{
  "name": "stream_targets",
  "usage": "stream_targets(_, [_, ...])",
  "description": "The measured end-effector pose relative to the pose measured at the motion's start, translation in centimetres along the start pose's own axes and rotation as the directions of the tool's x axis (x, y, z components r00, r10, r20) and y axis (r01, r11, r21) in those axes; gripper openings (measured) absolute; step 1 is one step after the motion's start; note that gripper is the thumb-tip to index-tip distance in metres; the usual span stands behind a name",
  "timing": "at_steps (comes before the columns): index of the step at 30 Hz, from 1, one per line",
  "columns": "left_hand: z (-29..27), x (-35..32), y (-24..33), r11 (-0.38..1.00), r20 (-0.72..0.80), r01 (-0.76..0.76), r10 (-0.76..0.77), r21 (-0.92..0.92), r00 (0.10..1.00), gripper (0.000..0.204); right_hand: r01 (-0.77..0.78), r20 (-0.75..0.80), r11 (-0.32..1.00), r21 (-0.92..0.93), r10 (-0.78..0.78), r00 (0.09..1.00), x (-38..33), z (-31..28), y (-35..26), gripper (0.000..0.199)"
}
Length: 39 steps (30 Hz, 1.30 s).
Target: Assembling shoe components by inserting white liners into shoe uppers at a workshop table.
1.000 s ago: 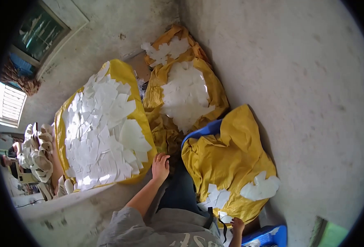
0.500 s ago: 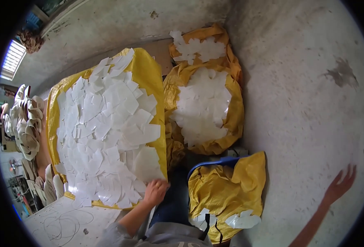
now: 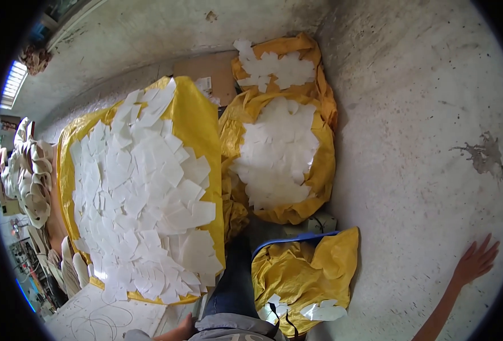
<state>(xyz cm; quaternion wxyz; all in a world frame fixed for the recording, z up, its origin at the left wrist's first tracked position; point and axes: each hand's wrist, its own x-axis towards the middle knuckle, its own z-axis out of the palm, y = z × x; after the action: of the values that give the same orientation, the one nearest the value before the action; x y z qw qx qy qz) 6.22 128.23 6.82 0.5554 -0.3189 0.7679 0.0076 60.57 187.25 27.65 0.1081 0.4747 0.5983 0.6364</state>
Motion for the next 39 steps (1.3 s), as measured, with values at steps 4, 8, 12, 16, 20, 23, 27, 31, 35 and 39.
stream_targets(4, [-1.9,1.6,-0.3,0.867,0.059,-0.47,0.467,0.163,0.882,0.037,-0.012,0.004,0.999,0.031,0.012,1.0,0.4,0.0,0.2,0.048])
stream_targets(8, [2.5,-3.6,5.8,0.948,-0.169,-0.129,0.183,0.292,0.968,0.038,-0.031,0.06,0.997,0.069,0.027,0.998,0.3,0.0,-0.5,0.049])
stream_targets(12, [7.7,-4.6,12.4,0.916,-0.388,0.207,-0.062,0.343,0.919,0.04,-0.045,0.072,0.997,0.06,0.041,0.997,0.3,-0.6,0.4,0.05])
stream_targets(16, [6.3,4.0,9.0,0.797,-0.605,0.54,-0.296,0.27,0.739,0.043,-0.063,0.085,0.996,0.058,0.058,0.995,0.6,-0.5,0.4,0.051])
stream_targets(20, [5.2,2.2,9.9,0.732,-0.658,0.649,-0.387,0.207,0.647,0.044,-0.068,0.105,0.996,0.052,0.063,0.992,0.3,-0.6,0.2,0.053])
stream_targets(23, [4.7,-1.3,9.0,0.816,-0.553,0.533,-0.344,0.224,0.759,0.043,-0.06,0.134,0.996,0.059,0.052,0.99,0.3,-0.6,-0.6,0.055])
stream_targets(27, [7.5,3.2,6.5,0.915,-0.39,0.312,-0.198,0.254,0.899,0.041,-0.077,0.163,0.995,0.055,0.067,0.984,-0.8,-0.7,0.8,0.057])
stream_targets(31, [8.1,3.5,3.9,0.972,-0.245,0.103,-0.049,0.213,0.968,0.039,-0.081,0.191,0.993,0.081,0.064,0.98,-0.9,-0.7,0.5,0.059])
stream_targets(35, [8.4,-0.1,4.3,0.982,-0.117,-0.11,0.129,0.154,0.985,0.038,-0.078,0.219,0.994,0.079,0.059,0.974,-1.3,-0.3,0.5,0.062])
stream_targets(39, [7.9,-3.9,5.0,0.946,0.003,-0.315,0.315,0.076,0.949,0.037,-0.061,0.231,0.997,0.04,0.05,0.972,-1.7,-0.5,0.8,0.065])
